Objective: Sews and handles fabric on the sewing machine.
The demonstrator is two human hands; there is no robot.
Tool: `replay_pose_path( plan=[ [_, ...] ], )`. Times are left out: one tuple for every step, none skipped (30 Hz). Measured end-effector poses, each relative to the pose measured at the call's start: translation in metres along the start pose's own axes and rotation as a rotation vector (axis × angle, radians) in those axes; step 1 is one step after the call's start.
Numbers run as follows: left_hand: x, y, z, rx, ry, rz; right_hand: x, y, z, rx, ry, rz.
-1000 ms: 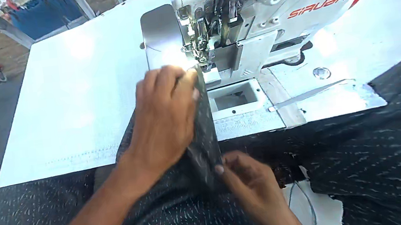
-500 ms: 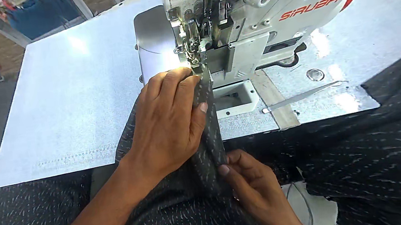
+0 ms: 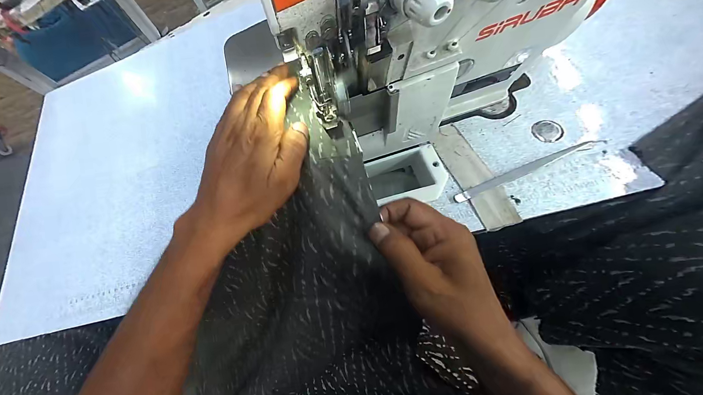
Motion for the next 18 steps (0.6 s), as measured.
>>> replay_pose_path(
  plan=[
    [-0.006, 0.001, -0.007, -0.031, 0.023, -0.007, -0.003, -0.001, -0.006, 0.008, -0.01, 0.004],
    [-0.012, 0.003, -0.014, -0.06, 0.039, -0.013, -0.006, -0.001, -0.012, 0.015, -0.016, 0.009],
    [-0.018, 0.004, -0.021, -0.083, 0.048, -0.02, -0.008, -0.001, -0.018, 0.022, -0.019, 0.018],
    [-0.024, 0.005, -0.027, -0.101, 0.053, -0.025, -0.01, -0.001, -0.024, 0.033, -0.023, 0.029],
    [-0.031, 0.005, -0.035, -0.115, 0.053, -0.032, -0.011, -0.001, -0.03, 0.048, -0.021, 0.034],
    [-0.039, 0.006, -0.043, -0.122, 0.053, -0.033, -0.013, -0.001, -0.036, 0.069, -0.013, 0.039],
    [-0.047, 0.006, -0.052, -0.122, 0.064, -0.013, -0.014, -0.001, -0.041, 0.092, -0.008, 0.043],
    [-0.053, 0.007, -0.059, -0.103, 0.099, 0.042, -0.015, -0.001, -0.043, 0.11, -0.01, 0.035],
    [-0.057, 0.01, -0.059, -0.049, 0.14, 0.127, -0.015, -0.001, -0.043, 0.128, -0.018, 0.018],
    [-0.058, 0.016, -0.053, 0.066, 0.14, 0.219, -0.015, 0.0, -0.041, 0.147, -0.023, 0.002],
    [-0.051, 0.025, -0.039, 0.209, 0.106, 0.274, -0.014, 0.002, -0.037, 0.156, -0.025, -0.007],
    [-0.041, 0.034, -0.013, 0.314, 0.078, 0.279, -0.011, 0.004, -0.031, 0.144, -0.025, -0.01],
    [-0.032, 0.04, 0.026, 0.351, 0.099, 0.237, -0.005, 0.007, -0.022, 0.101, -0.031, -0.013],
    [-0.028, 0.041, 0.073, 0.332, 0.181, 0.157, 0.001, 0.009, -0.014, 0.013, -0.043, -0.027],
    [-0.033, 0.037, 0.119, 0.285, 0.288, 0.067, 0.004, 0.011, -0.009, -0.114, -0.051, -0.047],
    [-0.046, 0.029, 0.158, 0.216, 0.385, -0.011, 0.005, 0.012, -0.006, -0.272, -0.05, -0.082],
    [-0.058, 0.02, 0.189, 0.156, 0.455, -0.075, 0.003, 0.011, -0.006, -0.464, -0.036, -0.125],
    [-0.062, 0.014, 0.21, 0.124, 0.482, -0.11, 0.0, 0.007, -0.005, -0.661, -0.035, -0.181]
  ],
)
Point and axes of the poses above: each hand's wrist, its own z-axis away from the middle knuckle, its own y-axis out of the back of the hand, x = y × z, the point moved 6 cm from there along -z, towards the middle knuckle, and after that the axes turned 13 degrees about z, right-handed, at the moved point
